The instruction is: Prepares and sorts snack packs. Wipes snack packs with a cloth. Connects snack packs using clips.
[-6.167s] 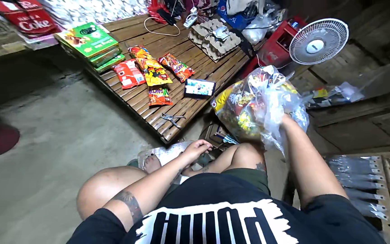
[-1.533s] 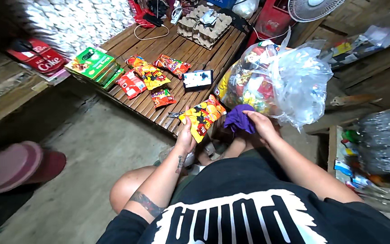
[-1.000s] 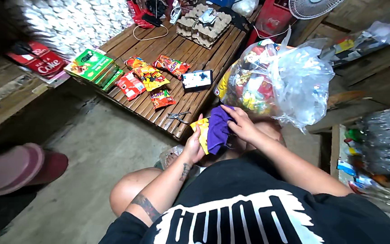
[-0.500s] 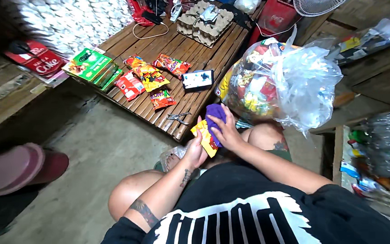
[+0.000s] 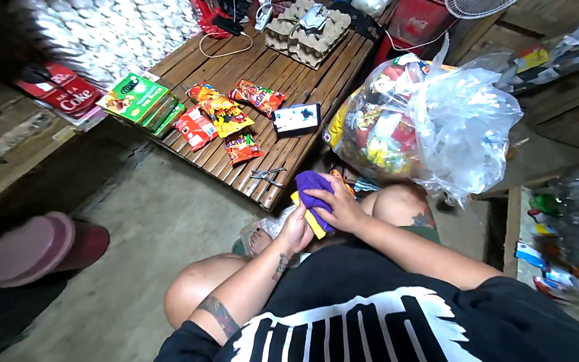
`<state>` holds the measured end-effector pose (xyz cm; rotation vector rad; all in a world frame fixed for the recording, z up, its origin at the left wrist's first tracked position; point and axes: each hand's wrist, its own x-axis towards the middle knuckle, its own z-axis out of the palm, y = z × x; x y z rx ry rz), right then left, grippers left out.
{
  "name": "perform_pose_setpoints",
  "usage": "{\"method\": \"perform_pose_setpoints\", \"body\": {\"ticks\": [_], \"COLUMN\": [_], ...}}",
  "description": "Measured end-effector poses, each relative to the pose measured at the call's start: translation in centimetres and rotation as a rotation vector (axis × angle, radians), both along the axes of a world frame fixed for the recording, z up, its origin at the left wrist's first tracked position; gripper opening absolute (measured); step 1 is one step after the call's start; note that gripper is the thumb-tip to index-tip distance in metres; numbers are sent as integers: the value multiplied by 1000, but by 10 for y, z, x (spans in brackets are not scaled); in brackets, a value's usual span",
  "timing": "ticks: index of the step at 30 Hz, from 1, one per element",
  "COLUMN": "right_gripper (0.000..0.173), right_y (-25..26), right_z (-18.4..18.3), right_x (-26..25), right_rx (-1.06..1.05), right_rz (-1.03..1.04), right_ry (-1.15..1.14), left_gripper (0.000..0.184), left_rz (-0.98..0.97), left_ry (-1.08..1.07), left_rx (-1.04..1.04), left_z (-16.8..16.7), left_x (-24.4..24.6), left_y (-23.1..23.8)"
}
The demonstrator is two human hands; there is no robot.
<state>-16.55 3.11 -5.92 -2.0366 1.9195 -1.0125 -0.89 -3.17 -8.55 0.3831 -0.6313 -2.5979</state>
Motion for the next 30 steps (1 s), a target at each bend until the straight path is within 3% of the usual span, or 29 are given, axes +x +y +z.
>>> {"method": "perform_pose_setpoints", "body": {"ticks": [6, 8, 13, 15, 19, 22, 24, 30], "right_gripper": [47, 44, 36, 34, 36, 44, 44, 30], "right_y": [-12, -9, 1, -4, -18, -24, -22, -7], "right_z": [-5, 2, 10, 11, 7, 5, 10, 11], "right_x": [-27, -12, 34, 34, 4, -22, -18, 43], "right_rx": [216, 200, -2, -8, 4, 139, 154, -93], "right_rz": [-457, -396, 68, 102, -92, -375, -426, 65], "right_ry": [-251, -208, -9, 57, -23, -181, -207, 75], "left_gripper": [55, 56, 55, 55, 62, 58, 57, 64], "left_rz": [-32, -22, 101, 92, -7, -20, -2, 102], "left_ry": [-15, -23, -139, -129, 52, 84, 76, -54], "left_rx": [-79, -54, 107, 127, 3, -53, -24, 129], "left_z": [6, 6, 14, 16, 10, 15, 17, 16], "left_x": [1, 1, 4, 6, 6, 6, 5, 9], "left_y": [4, 5, 4, 2, -4, -1, 0, 1]}}
